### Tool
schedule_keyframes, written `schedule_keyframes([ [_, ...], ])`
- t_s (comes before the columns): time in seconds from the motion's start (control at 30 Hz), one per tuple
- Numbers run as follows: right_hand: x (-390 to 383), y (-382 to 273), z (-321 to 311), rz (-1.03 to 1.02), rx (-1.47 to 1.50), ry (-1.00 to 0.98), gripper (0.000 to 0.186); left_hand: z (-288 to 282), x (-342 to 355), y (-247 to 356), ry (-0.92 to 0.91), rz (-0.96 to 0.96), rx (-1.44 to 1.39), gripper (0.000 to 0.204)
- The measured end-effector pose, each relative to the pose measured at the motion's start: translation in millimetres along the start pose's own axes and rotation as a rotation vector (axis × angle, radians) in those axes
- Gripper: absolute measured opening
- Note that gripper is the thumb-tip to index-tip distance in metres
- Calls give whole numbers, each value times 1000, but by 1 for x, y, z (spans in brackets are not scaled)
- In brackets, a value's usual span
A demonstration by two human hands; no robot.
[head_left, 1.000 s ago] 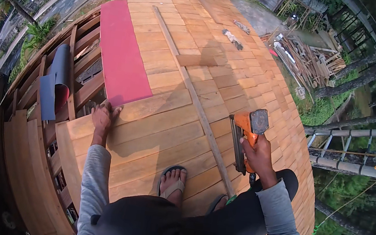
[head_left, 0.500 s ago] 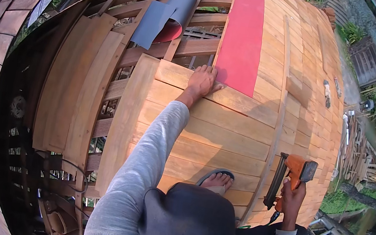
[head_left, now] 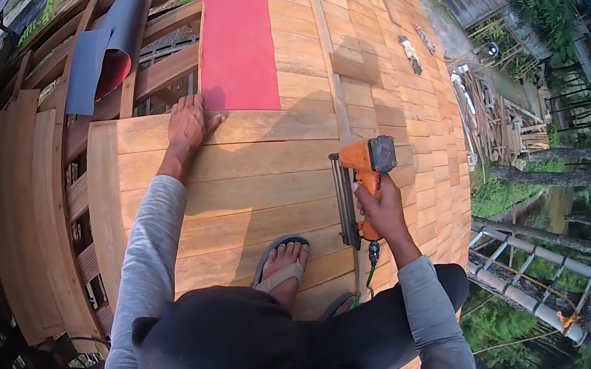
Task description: The person installs wooden shingles on a curved roof structure using a pneumatic nail gun. The person positions each shingle, aligns it with the existing row, and secures it with the nail gun, occasionally adjusting the waterproof membrane underneath.
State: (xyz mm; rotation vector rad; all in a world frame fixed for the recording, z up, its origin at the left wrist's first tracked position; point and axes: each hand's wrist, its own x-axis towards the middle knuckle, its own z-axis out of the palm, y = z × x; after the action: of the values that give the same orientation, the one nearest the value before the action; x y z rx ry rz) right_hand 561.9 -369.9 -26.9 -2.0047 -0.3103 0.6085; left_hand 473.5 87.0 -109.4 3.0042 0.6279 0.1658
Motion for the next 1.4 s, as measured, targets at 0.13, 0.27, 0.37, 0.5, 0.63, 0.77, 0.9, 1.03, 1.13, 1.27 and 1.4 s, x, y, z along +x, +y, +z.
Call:
schedule_keyframes([
  [0.13, 48, -4, 40, 36, 25, -19, 40, -2, -2, -1, 3, -5, 12, 63],
  [0.27, 81, -7, 77, 13, 22, -72, 41, -4, -3, -3, -24, 19, 9, 61],
  [0.37, 92, -6, 94, -13, 25, -99, 41, -7, -6, -5, -36, 58, -19, 58],
  [0.5, 97, -1, 103, 96, -51, -100, 41, -7, -7, -5, -5, 69, -32, 56],
  [0.63, 102, 2, 98, -61, -160, -54, 47, -7, -5, -3, -14, 61, -56, 59],
  [0.77, 115, 0, 95, -78, -124, -27, 42, -9, -7, -2, -17, 57, -57, 60],
  [0.9, 133, 0, 106, -33, -6, 1, 38, -4, -8, -4, -35, 15, -80, 57],
  [1.03, 151, 0, 111, -75, -40, -129, 39, -3, -13, -6, 54, 58, -94, 51],
  [1.13, 153, -14, 112, -198, -179, -128, 47, -12, -48, 2, 126, -12, -174, 55],
  [1.27, 144, -68, 141, -347, -179, -252, 54, -25, -145, 36, 15, -135, -109, 78],
  [1.4, 141, -148, 210, -547, -102, -366, 44, -20, -173, 53, -146, -126, 40, 91],
])
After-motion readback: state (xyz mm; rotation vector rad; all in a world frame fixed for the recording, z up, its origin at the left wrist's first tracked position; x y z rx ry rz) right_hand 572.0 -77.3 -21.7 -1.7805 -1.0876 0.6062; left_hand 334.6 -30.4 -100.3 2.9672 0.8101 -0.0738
